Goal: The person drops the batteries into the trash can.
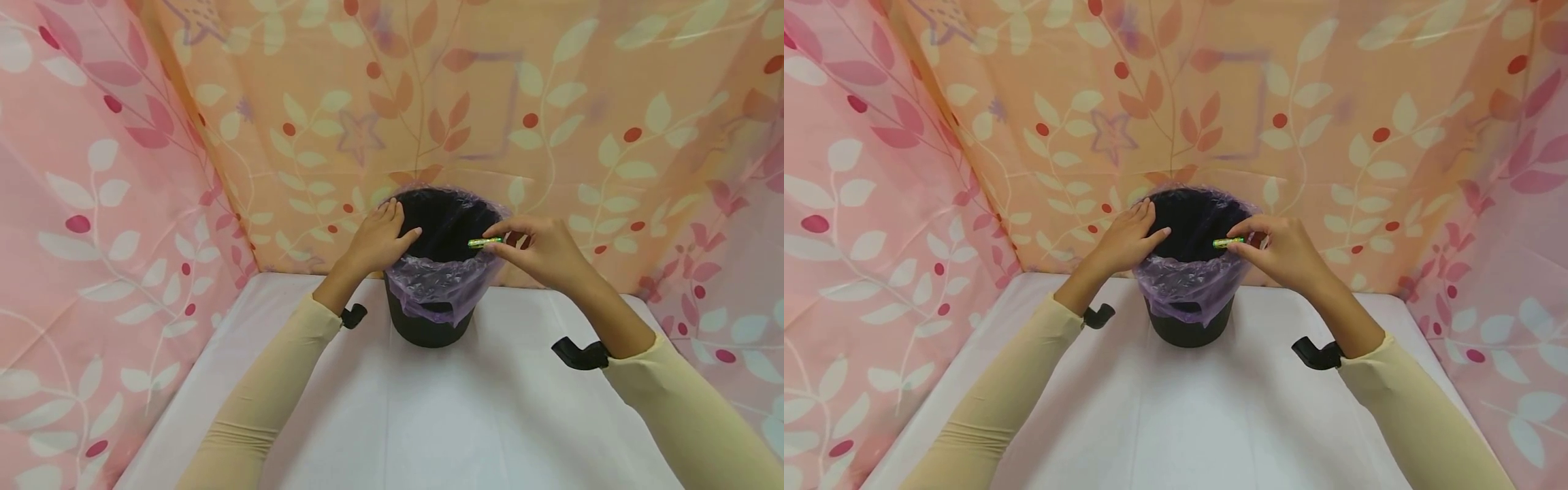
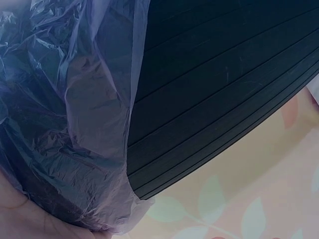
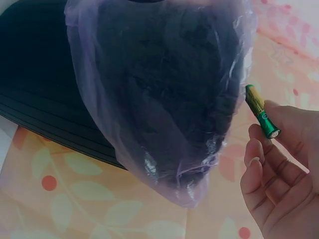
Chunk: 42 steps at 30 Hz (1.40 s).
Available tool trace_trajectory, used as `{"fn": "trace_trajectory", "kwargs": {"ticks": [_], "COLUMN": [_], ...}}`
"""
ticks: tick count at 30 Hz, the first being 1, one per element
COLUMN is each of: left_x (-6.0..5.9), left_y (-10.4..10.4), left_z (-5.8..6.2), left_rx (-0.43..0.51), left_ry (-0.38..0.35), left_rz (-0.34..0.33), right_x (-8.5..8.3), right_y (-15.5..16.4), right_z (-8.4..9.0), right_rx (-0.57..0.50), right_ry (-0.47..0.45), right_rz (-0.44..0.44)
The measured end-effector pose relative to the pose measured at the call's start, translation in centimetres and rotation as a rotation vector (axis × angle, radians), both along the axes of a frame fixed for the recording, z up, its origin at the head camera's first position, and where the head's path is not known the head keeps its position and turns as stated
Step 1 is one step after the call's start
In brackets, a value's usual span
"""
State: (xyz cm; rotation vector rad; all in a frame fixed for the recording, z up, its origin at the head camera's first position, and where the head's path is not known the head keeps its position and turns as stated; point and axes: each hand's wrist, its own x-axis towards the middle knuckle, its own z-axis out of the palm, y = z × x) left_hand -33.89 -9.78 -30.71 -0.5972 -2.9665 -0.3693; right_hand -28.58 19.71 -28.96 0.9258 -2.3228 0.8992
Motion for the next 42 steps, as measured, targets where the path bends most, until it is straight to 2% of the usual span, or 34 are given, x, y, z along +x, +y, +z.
{"fn": "trace_trajectory", "kwargs": {"ticks": [10, 14, 20, 30, 42], "left_x": [-0.2, -0.2, -0.3, -0.1, -0.1], "left_y": [-0.1, 0.0, 0.1, 0.0, 0.0], "left_z": [-0.1, -0.1, -0.2, -0.2, -0.2], "left_rx": [-0.008, -0.009, -0.01, -0.021, -0.015], "left_ry": [0.009, 0.015, 0.014, 0.011, 0.01], "left_rz": [0.001, 0.0, 0.001, 0.002, 0.004], "right_x": [-2.3, -2.9, -3.8, -4.6, -4.9], "right_y": [-1.0, -1.4, -1.9, -2.8, -3.1], "right_z": [0.2, 0.2, -0.2, -0.3, -0.2], "right_rx": [0.04, 0.03, 0.025, 0.089, 0.126], "right_ry": [-0.067, -0.091, -0.074, -0.097, -0.147], "right_rz": [-0.071, -0.072, -0.058, -0.143, -0.176]}}
